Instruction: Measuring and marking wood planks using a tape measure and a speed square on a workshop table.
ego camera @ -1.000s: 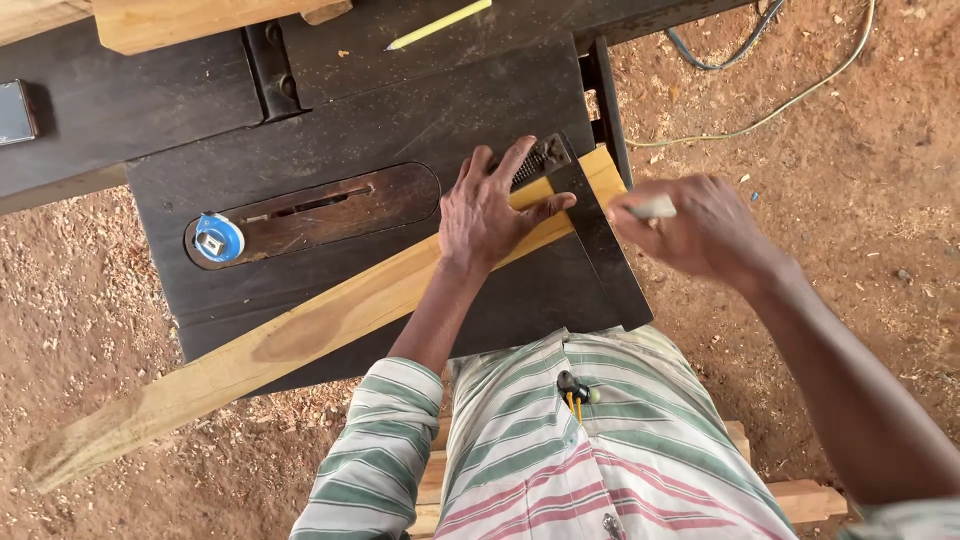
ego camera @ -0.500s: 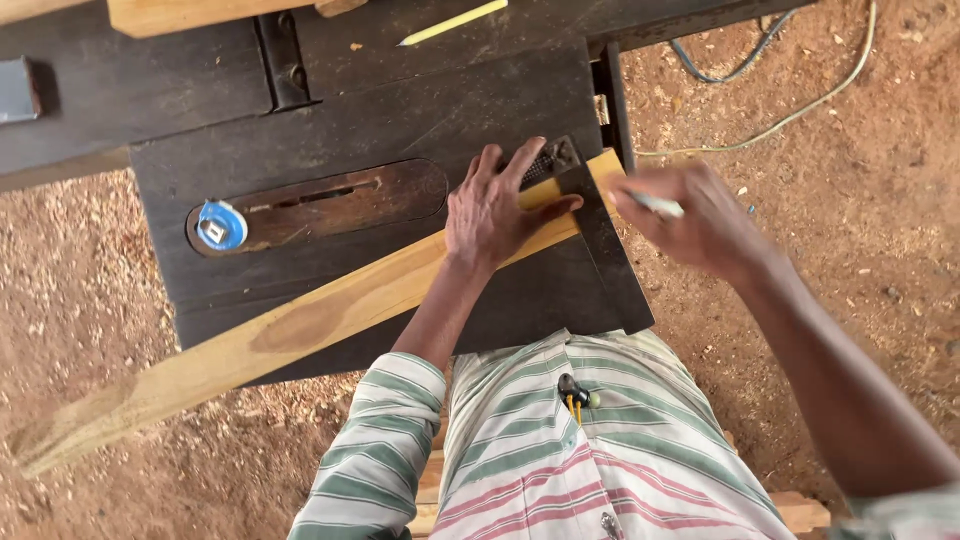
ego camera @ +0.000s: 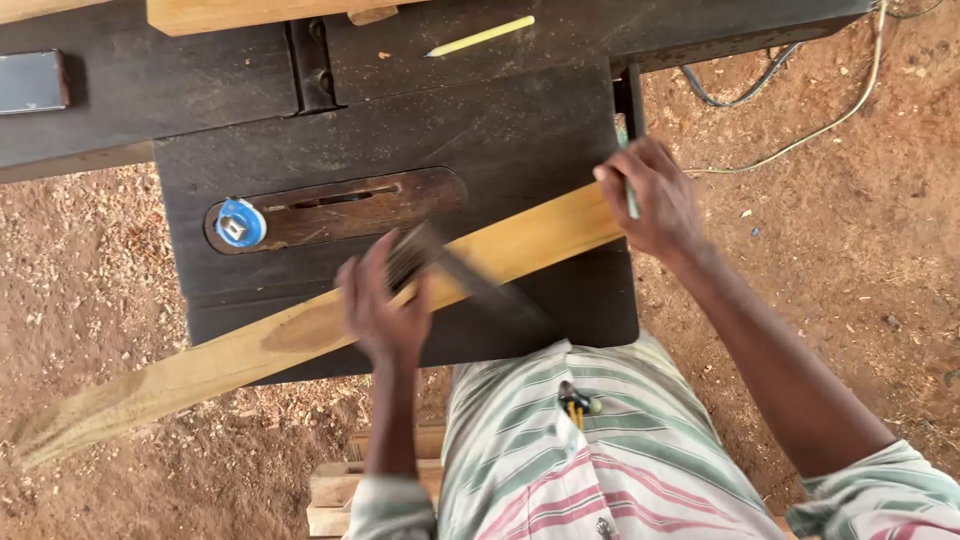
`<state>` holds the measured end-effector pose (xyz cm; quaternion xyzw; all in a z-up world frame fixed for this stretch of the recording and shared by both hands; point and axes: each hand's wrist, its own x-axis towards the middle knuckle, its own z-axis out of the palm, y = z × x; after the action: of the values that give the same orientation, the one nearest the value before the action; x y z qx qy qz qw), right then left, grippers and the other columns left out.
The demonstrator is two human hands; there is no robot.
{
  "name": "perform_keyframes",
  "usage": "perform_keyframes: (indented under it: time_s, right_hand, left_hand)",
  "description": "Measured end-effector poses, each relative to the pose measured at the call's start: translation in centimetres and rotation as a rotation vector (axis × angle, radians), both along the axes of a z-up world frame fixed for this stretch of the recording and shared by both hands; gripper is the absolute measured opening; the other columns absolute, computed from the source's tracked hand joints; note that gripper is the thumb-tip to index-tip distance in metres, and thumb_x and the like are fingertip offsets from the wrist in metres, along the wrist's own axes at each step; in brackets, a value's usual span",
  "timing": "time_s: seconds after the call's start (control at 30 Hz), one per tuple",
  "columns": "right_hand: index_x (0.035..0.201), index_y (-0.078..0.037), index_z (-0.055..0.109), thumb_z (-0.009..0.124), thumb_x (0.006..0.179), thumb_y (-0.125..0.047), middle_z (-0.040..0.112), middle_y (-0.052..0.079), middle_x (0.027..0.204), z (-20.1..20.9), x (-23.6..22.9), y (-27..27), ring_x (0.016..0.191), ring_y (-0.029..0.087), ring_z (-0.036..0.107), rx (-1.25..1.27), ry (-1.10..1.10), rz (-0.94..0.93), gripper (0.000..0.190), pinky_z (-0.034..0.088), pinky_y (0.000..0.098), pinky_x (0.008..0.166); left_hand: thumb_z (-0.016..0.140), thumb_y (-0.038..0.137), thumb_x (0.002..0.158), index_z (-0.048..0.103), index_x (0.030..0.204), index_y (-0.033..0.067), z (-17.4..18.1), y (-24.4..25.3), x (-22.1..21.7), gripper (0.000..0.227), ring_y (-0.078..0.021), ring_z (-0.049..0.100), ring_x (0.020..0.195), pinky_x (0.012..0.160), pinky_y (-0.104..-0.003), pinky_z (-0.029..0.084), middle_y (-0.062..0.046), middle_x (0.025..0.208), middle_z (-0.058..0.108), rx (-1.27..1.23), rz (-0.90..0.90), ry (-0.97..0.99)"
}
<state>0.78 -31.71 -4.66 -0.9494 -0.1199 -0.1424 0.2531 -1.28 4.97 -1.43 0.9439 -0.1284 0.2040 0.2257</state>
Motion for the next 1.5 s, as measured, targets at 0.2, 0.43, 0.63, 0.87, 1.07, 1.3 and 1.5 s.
perform_keyframes:
  time_s: [0.2,0.43,0.63,0.87,1.07,1.3,1.5]
  right_hand:
    - [0.101,-0.006,0.064,0.064,0.111,-0.025,0.06,0.009,0.099,1.8,-4.1,1.6,0.094,0.023,0.06,-0.058,0.101,-0.194,0.021,0.055,0.0431,0.071]
    - [0.129,-0.008,0.068,0.08,0.086,-0.045,0.07,0.017,0.12,5.0,-5.8,-0.7,0.109,0.029,0.067,0.204,0.591,-0.221,0.058,0.051,0.0508,0.092]
    - [0.122,-0.007,0.071,0.09,0.069,-0.035,0.076,0.013,0.114,5.5,-3.5,-2.8,0.103,0.027,0.073,0.333,0.636,-0.113,0.062,0.058,0.0495,0.096]
    - [0.119,-0.002,0.069,0.089,0.084,-0.033,0.069,0.018,0.115,2.3,1.2,-4.3,0.102,0.029,0.071,0.07,0.038,0.089,0.05,0.063,0.0396,0.086]
    - [0.134,-0.001,0.066,0.086,0.085,-0.025,0.069,0.02,0.12,3.8,1.3,-4.7,0.11,0.031,0.069,0.122,0.115,0.101,0.058,0.06,0.042,0.094]
    - [0.145,-0.005,0.061,0.078,0.097,-0.02,0.068,0.022,0.135,3.9,-2.4,-8.0,0.126,0.03,0.065,0.574,0.136,-0.018,0.054,0.058,0.0478,0.107]
    - [0.144,-0.004,0.062,0.055,0.11,-0.024,0.071,0.013,0.122,5.0,-4.1,-7.7,0.109,0.018,0.074,1.148,0.015,-0.24,0.041,0.067,0.0381,0.091]
  left_hand:
    - [0.082,0.037,0.082,0.071,0.116,0.0136,-0.6,4.0,1.0,0.043,-0.0295,0.067,0.086,0.074,-0.045,0.056,-0.009,0.093,0.063,-0.11,0.198,-0.103]
    - [0.086,0.031,0.081,0.069,0.115,0.0129,-0.3,4.1,6.1,0.042,-0.0262,0.069,0.091,0.074,-0.041,0.058,-0.007,0.098,0.066,-0.128,0.133,-0.091]
    - [0.088,0.025,0.085,0.067,0.116,0.0122,4.1,0.9,8.3,0.039,-0.0243,0.069,0.097,0.078,-0.041,0.058,-0.005,0.105,0.068,-0.175,0.03,-0.003]
    - [0.072,0.04,0.084,0.063,0.12,0.0107,5.1,-7.7,11.4,0.048,-0.0266,0.07,0.097,0.08,-0.046,0.058,-0.009,0.109,0.069,-0.206,-0.222,0.286]
    - [0.075,0.065,0.089,0.068,0.123,0.0166,3.8,-13.6,12.0,0.059,-0.0358,0.067,0.101,0.079,-0.053,0.057,-0.016,0.112,0.066,-0.096,-0.354,0.431]
    - [0.057,0.088,0.079,0.06,0.144,0.0257,4.1,-15.4,10.7,0.09,-0.0249,0.069,0.093,0.069,-0.045,0.061,-0.007,0.104,0.062,0.112,-0.422,0.447]
    - [0.045,0.095,0.074,0.037,0.159,0.0347,4.0,-15.6,10.8,0.104,-0.017,0.059,0.08,0.057,-0.033,0.062,-0.004,0.097,0.05,0.307,-0.515,0.354]
